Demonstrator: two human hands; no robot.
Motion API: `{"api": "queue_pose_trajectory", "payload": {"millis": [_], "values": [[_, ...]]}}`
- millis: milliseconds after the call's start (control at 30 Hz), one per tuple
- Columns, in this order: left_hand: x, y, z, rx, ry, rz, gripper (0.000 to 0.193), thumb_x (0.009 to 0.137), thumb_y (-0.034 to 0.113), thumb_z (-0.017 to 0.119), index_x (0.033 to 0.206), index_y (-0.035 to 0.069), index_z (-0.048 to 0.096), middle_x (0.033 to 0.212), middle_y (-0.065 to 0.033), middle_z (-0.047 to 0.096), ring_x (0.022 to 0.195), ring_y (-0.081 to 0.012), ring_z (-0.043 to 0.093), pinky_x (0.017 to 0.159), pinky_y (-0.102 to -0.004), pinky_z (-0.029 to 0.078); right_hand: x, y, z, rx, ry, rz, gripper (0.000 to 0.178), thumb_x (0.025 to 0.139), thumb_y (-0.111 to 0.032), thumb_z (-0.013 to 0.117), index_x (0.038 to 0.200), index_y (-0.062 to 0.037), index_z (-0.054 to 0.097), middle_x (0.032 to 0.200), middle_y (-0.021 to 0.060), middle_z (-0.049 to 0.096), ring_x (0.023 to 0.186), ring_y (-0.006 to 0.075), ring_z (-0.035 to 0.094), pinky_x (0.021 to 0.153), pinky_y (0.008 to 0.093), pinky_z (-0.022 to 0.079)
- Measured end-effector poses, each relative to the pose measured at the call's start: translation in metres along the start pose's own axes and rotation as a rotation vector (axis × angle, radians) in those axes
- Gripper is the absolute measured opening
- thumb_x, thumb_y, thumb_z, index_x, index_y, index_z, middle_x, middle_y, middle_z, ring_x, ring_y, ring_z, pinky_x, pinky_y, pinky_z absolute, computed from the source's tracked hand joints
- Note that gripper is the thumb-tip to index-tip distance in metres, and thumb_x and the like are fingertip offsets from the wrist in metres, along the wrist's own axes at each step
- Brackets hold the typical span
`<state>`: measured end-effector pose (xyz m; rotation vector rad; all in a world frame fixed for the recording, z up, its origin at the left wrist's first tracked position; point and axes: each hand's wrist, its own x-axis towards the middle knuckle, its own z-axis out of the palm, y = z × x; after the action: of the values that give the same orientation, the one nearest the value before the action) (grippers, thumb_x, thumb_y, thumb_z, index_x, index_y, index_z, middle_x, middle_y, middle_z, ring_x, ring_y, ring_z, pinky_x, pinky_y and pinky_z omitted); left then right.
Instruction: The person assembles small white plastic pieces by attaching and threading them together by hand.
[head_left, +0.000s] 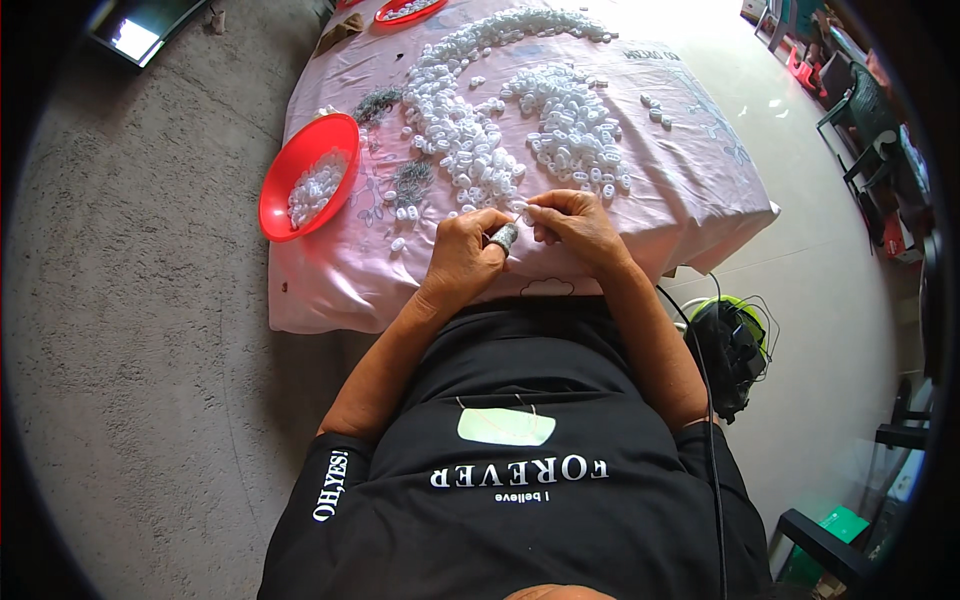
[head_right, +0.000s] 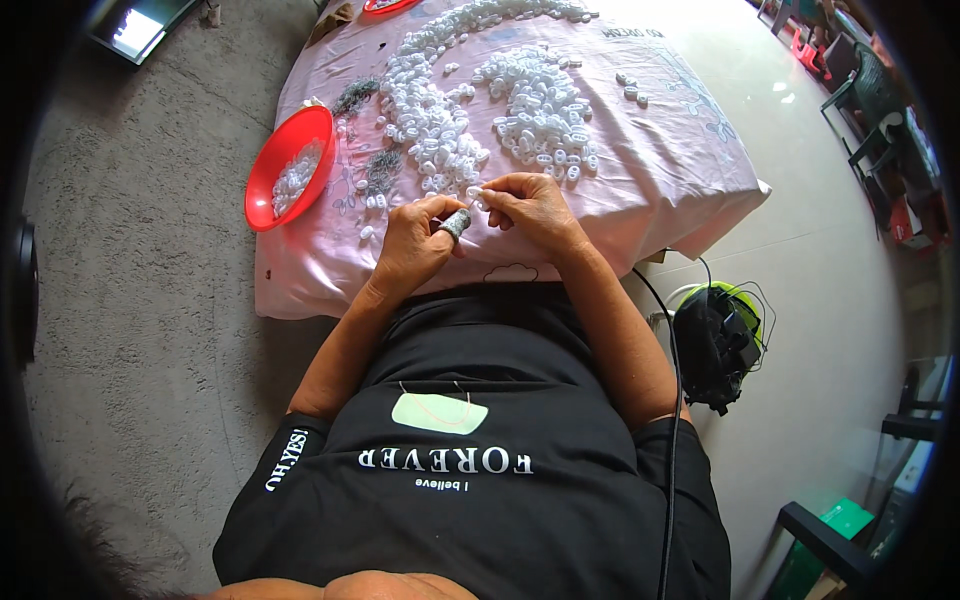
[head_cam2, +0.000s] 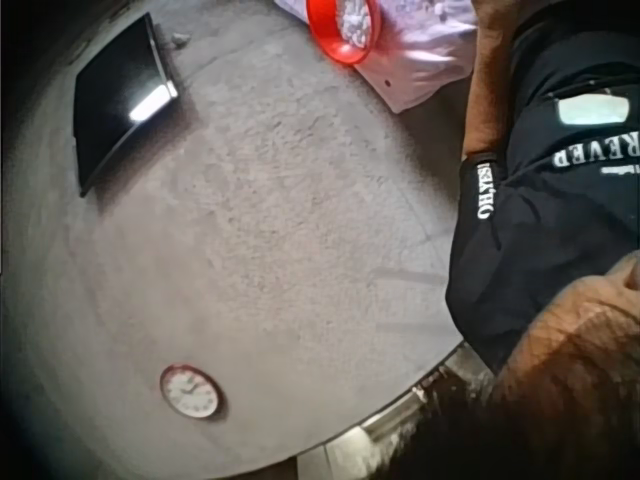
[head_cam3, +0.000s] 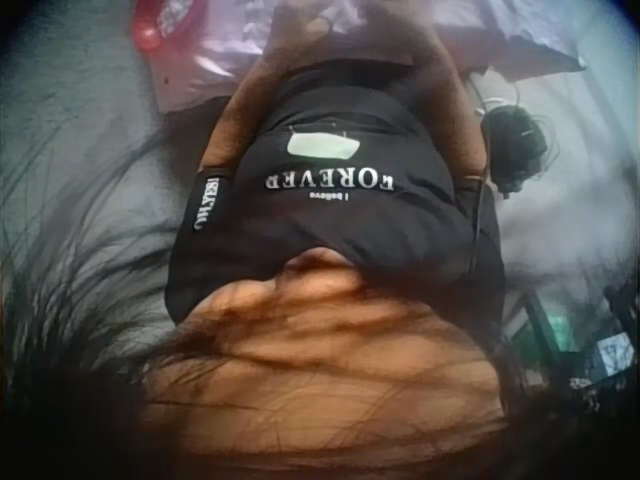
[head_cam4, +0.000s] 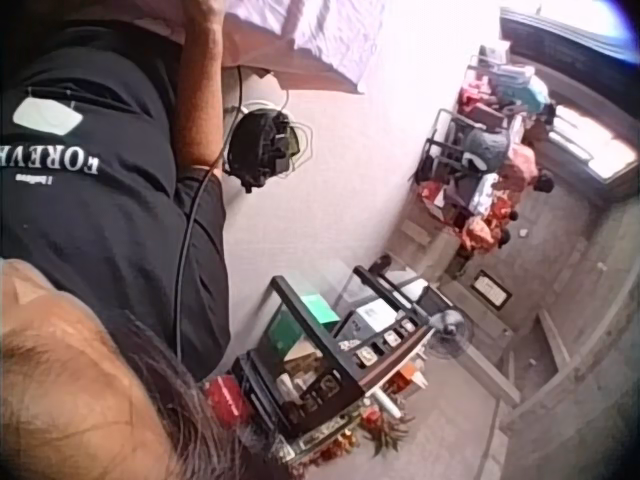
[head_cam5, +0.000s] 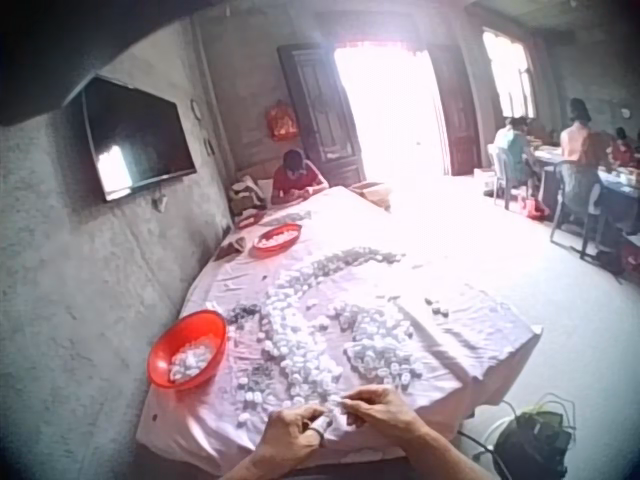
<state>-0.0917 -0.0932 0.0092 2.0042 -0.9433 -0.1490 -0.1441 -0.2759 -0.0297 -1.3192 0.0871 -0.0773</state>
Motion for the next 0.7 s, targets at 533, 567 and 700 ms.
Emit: {"api": "queue_pose_trajectory", "payload": {"millis": [533,567,700], "values": [[0.001,0.009,-0.002,0.052,0.002,-0.001,0.016,0.079,0.0,0.058,0.094,-0.002,0.065,0.074,-0.0102,0.065,0.059,-0.0131,0.061,0.054,-0.0267,0.048,-0.001,-0.005,-0.004,0.095,-0.021,0.062,0.02,0.087,-0.013,0.065,0.1,0.0027,0.066,0.073,0.0018,0.063,0.061,0.0049,0.057,0.055,0.0167,0.043],[0.001,0.01,-0.003,0.096,0.014,0.049,0.016,0.079,0.0,0.059,0.094,-0.002,0.065,0.075,-0.0114,0.065,0.062,-0.0147,0.062,0.056,-0.0275,0.047,-0.002,-0.004,-0.004,0.093,-0.017,0.064,0.02,0.087,-0.013,0.065,0.1,0.0027,0.065,0.073,0.0018,0.063,0.06,0.0049,0.057,0.055,0.0167,0.043],[0.0,0.009,-0.003,0.134,0.01,0.088,0.015,0.079,0.001,0.061,0.092,-0.001,0.066,0.076,-0.014,0.065,0.067,-0.0193,0.063,0.062,-0.0298,0.047,-0.002,-0.005,-0.003,0.092,-0.018,0.064,0.02,0.088,-0.013,0.064,0.1,0.0024,0.065,0.072,0.0017,0.063,0.06,0.005,0.057,0.055,0.0167,0.043]]}}
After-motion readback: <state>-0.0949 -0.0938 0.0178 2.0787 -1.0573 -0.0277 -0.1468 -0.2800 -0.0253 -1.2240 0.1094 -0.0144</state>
